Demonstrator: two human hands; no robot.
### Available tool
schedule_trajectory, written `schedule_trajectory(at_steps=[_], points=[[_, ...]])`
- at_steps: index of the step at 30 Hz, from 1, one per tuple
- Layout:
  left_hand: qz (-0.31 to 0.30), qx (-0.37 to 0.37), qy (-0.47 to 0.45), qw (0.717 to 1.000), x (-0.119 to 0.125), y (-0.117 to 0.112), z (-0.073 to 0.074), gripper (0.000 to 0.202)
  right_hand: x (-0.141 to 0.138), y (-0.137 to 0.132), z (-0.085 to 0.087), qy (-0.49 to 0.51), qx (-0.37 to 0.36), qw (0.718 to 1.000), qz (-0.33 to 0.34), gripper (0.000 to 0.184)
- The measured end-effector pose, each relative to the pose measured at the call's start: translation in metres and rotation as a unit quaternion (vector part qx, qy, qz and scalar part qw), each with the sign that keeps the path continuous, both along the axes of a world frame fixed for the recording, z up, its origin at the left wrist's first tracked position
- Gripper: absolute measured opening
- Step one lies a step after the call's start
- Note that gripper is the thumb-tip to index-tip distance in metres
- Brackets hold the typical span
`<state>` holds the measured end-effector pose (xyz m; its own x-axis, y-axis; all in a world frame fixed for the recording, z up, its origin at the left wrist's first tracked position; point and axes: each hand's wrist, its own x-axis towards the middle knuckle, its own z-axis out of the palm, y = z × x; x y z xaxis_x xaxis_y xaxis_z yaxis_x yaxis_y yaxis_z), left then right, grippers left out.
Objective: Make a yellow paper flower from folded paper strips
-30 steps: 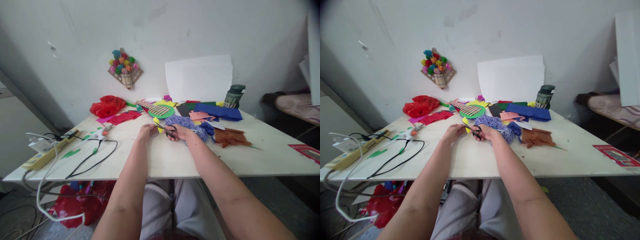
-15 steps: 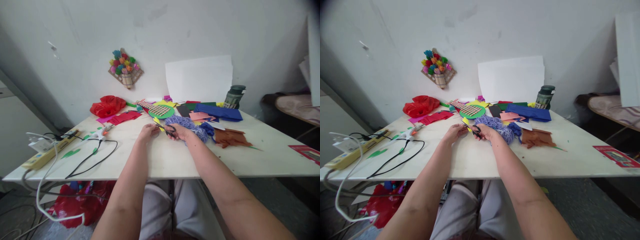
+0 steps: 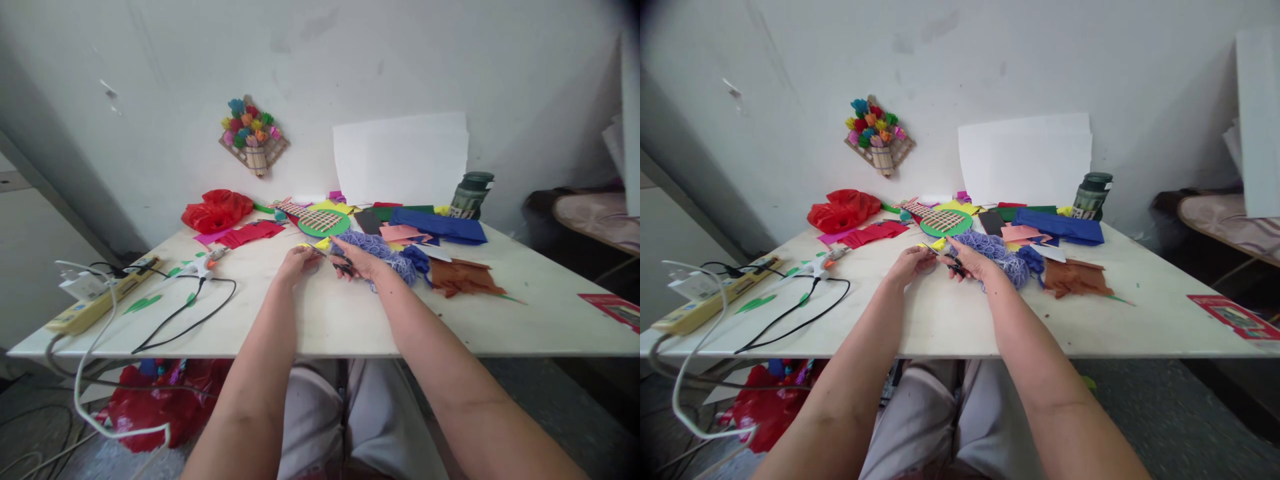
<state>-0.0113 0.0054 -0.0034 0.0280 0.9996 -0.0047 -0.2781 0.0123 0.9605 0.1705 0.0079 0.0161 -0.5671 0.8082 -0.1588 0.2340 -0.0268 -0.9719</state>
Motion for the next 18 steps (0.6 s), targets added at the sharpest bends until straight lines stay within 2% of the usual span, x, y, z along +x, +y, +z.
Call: schedule_trajectory(at_steps=[3, 9, 15, 18], points=[[-0.001, 0.001, 0.006, 1.000, -0.0006, 0.0009, -0.0007, 0.016, -0.0001, 0.0005, -0.0013, -0.002, 0.053, 0.998, 0.014, 0.077], [-0.012, -0.014, 0.036, 0.999, -0.0012, 0.0016, -0.0017, 0.016, -0.0007, -0.0033, 0.0023, -0.031, 0.094, 0.994, 0.047, 0.073], [-0.029, 0.003, 0.052, 0.998, -0.0022, 0.0017, -0.0028, 0.021, 0.0016, -0.0056, 0.0057, -0.039, 0.097, 0.993, 0.055, 0.069], [-0.023, 0.019, 0.046, 0.999, -0.0024, 0.0013, -0.0022, 0.021, 0.0028, -0.0041, 0.0048, -0.023, 0.088, 0.994, 0.053, 0.061]])
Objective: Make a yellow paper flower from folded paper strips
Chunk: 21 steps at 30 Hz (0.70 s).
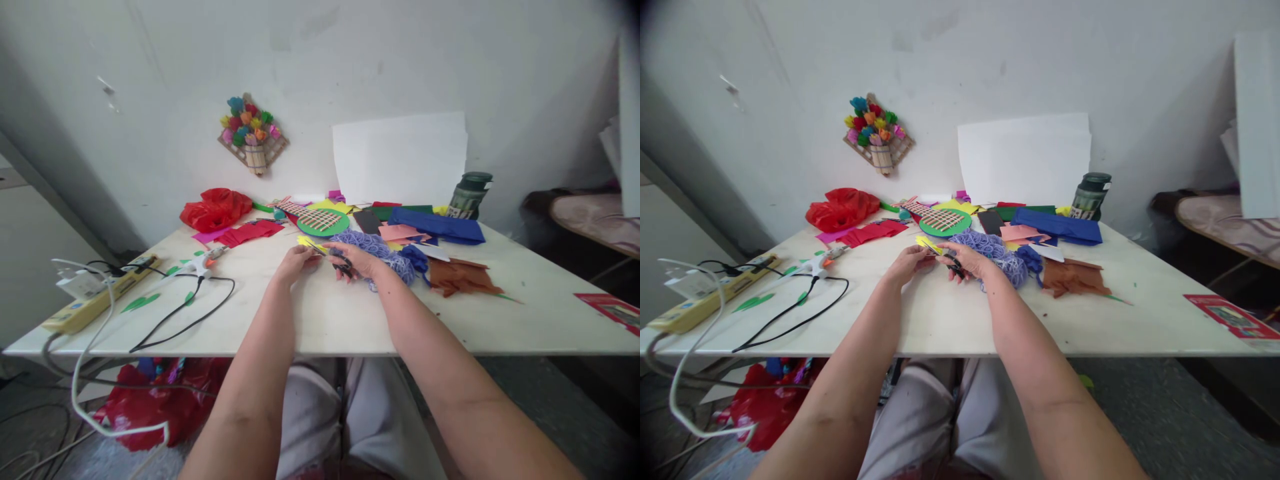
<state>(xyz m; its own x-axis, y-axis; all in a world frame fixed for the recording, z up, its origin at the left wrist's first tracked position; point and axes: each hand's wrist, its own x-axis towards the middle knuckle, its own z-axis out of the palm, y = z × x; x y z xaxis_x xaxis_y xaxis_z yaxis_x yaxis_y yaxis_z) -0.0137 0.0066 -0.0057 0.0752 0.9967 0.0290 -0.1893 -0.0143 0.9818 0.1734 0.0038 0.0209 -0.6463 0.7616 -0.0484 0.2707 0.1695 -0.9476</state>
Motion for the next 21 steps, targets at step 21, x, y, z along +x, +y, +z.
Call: schedule_trajectory(at_steps=[21], points=[[-0.060, 0.055, -0.101, 0.992, 0.0041, -0.0035, 0.0039, 0.014, -0.0039, 0.0064, -0.0082, 0.120, -0.140, 0.983, 0.017, 0.040]])
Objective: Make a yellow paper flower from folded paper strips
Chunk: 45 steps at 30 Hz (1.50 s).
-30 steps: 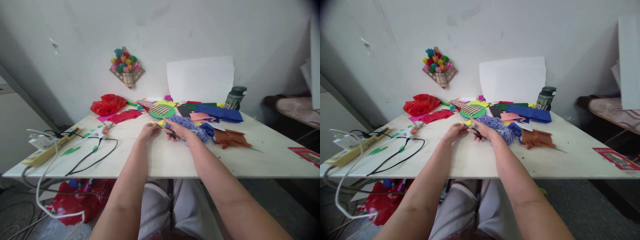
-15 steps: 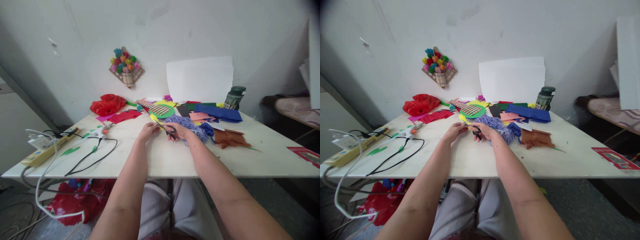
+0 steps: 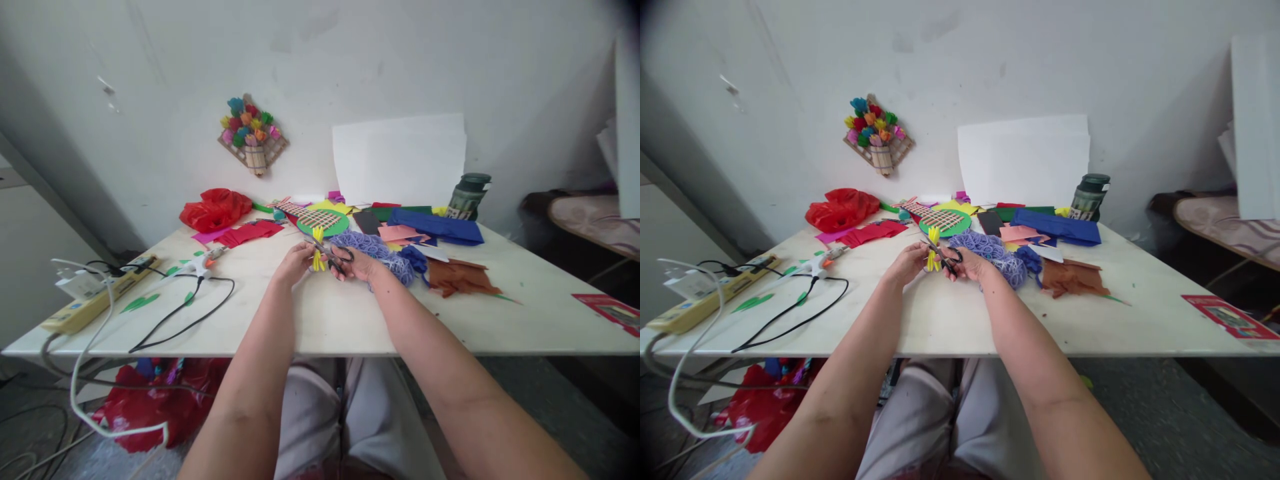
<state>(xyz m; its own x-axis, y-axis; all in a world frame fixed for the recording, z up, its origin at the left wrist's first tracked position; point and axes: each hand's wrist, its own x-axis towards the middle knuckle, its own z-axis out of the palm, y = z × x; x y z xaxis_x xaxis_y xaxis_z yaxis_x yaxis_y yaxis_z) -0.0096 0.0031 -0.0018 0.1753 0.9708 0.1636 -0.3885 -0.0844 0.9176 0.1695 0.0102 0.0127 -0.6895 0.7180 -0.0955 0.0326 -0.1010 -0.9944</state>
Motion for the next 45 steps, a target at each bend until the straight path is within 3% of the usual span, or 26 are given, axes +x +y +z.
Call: schedule_trajectory(at_steps=[10, 15, 24, 31, 36, 40, 45], points=[[-0.024, -0.018, -0.023, 0.999, 0.002, -0.003, 0.003, 0.012, -0.004, 0.001, -0.002, 0.028, -0.026, 0.999, 0.030, 0.048], [-0.026, -0.018, -0.015, 0.999, 0.003, -0.002, 0.001, 0.012, -0.007, -0.003, -0.001, 0.033, -0.040, 0.999, -0.011, 0.045], [-0.008, -0.025, -0.007, 1.000, -0.001, -0.001, 0.001, 0.014, -0.016, 0.009, -0.016, 0.075, -0.007, 0.995, -0.072, 0.028], [-0.008, -0.023, 0.015, 1.000, 0.002, 0.000, -0.003, 0.014, -0.020, 0.002, -0.009, 0.064, 0.010, 0.993, -0.096, 0.032], [0.070, -0.062, 0.018, 0.995, 0.003, 0.007, -0.006, 0.012, -0.024, -0.002, -0.005, 0.049, 0.032, 0.988, -0.141, 0.026], [0.165, -0.057, -0.042, 0.984, 0.000, 0.013, -0.005, 0.012, -0.021, 0.006, -0.007, 0.119, 0.081, 0.966, -0.216, 0.024], [0.174, -0.034, -0.093, 0.980, -0.001, 0.015, -0.004, 0.012, -0.017, 0.018, -0.012, 0.128, 0.117, 0.938, -0.299, 0.024]])
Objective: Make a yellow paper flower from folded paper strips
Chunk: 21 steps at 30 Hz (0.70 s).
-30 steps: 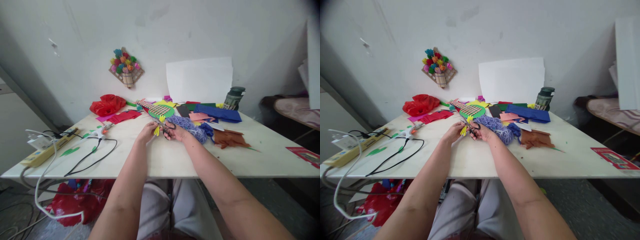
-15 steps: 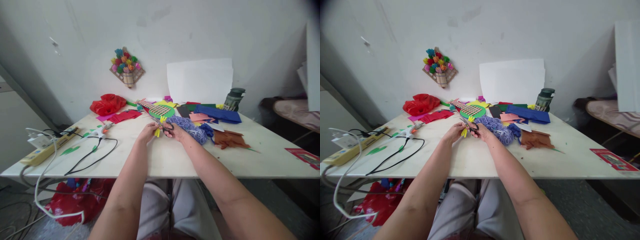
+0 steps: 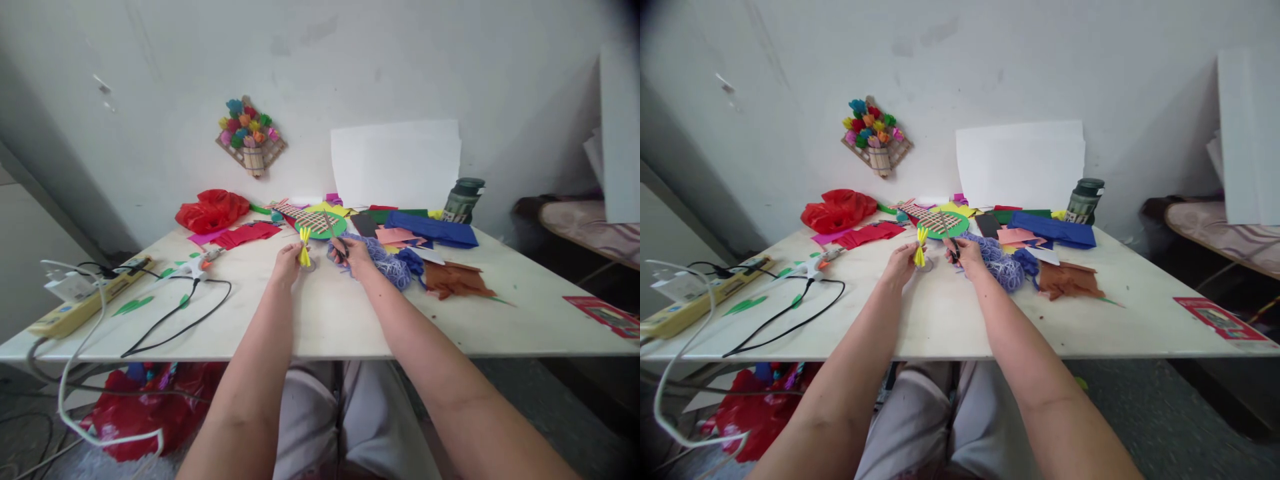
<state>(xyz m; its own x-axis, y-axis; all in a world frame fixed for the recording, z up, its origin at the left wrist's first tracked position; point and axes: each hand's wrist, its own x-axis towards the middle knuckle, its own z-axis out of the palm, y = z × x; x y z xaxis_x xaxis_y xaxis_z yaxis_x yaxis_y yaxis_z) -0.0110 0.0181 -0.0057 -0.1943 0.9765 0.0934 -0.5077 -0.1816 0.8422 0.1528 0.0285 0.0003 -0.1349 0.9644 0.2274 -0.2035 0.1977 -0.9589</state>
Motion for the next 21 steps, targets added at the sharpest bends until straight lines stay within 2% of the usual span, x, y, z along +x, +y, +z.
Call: schedule_trajectory(at_steps=[5, 8, 10, 13, 16, 21], points=[[-0.010, -0.011, 0.004, 1.000, 0.002, -0.001, 0.000, 0.012, 0.000, 0.008, -0.003, -0.024, -0.016, 0.997, -0.067, 0.019], [-0.025, -0.018, 0.017, 0.999, 0.003, -0.001, -0.001, 0.012, 0.008, 0.017, -0.006, -0.099, -0.034, 0.986, -0.133, 0.017], [-0.030, -0.017, 0.022, 0.999, 0.003, -0.001, -0.001, 0.014, 0.018, 0.023, -0.009, -0.202, -0.027, 0.958, -0.202, 0.017], [-0.034, -0.015, 0.025, 0.999, 0.005, -0.001, -0.002, 0.014, 0.033, 0.028, -0.010, -0.374, -0.008, 0.877, -0.303, 0.020], [-0.040, -0.018, 0.029, 0.999, 0.007, -0.001, -0.002, 0.011, 0.041, 0.027, -0.007, -0.457, -0.022, 0.824, -0.334, 0.028], [-0.049, -0.026, 0.036, 0.998, 0.008, -0.003, -0.001, 0.014, 0.037, 0.021, -0.002, -0.528, -0.027, 0.780, -0.335, 0.033]])
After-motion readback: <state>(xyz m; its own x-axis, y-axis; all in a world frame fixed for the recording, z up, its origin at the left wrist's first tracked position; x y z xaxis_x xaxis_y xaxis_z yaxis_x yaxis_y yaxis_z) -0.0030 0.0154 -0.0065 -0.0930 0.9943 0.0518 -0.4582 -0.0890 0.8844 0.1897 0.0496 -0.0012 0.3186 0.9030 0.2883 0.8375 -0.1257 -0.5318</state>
